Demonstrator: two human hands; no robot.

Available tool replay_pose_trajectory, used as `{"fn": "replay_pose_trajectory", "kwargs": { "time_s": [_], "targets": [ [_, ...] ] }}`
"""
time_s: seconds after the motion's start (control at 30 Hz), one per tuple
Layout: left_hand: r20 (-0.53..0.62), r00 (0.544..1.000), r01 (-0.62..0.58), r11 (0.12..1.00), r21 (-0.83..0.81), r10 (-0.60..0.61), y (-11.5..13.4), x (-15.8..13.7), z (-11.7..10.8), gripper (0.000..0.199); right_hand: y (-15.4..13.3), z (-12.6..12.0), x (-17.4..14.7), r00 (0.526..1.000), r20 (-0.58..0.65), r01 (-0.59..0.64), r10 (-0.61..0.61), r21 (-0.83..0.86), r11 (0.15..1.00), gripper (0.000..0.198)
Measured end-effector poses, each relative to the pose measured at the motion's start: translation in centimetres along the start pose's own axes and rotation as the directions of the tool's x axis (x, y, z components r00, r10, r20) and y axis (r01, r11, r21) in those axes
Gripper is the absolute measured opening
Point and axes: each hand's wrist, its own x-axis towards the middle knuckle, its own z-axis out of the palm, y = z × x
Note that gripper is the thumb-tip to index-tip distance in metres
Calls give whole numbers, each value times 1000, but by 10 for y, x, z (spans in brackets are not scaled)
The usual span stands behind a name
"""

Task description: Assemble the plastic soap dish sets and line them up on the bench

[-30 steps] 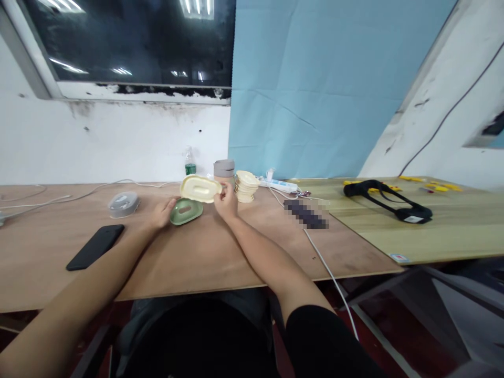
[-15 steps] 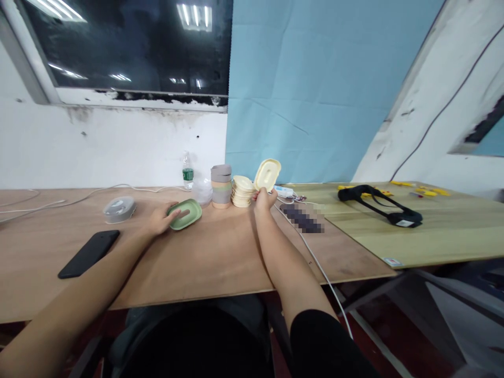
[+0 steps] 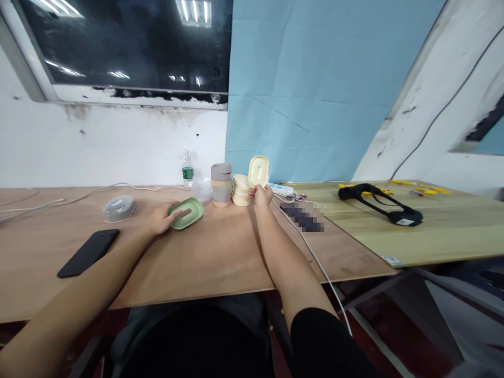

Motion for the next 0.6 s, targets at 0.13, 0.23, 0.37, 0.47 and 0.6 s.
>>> {"fn": "replay_pose_trajectory", "kwargs": {
  "time_s": [0.13,0.23,0.37,0.47,0.6],
  "targets": [
    [18,1000,-19,1000,-13,19,0,0,0,60,-2,1,-2,1000,6,21,-21,-14,1000,11],
    [14,1000,-25,1000,-16,25,1,0,0,57,-4,2,-4,999,27,33,-33,-16,999,9],
    [15,999,-34,999,-20,34,1,0,0,58,-5,3,-7,998,52,49,-47,-25,999,6],
    [19,999,-28,999,-21,28,1,0,1,61,-5,4,-8,994,100,39,-36,-35,999,5],
    [24,1000,-19,1000,-11,19,1,0,2,64,-5,6,-9,991,130,-30,31,-9,1000,11]
  ]
}}
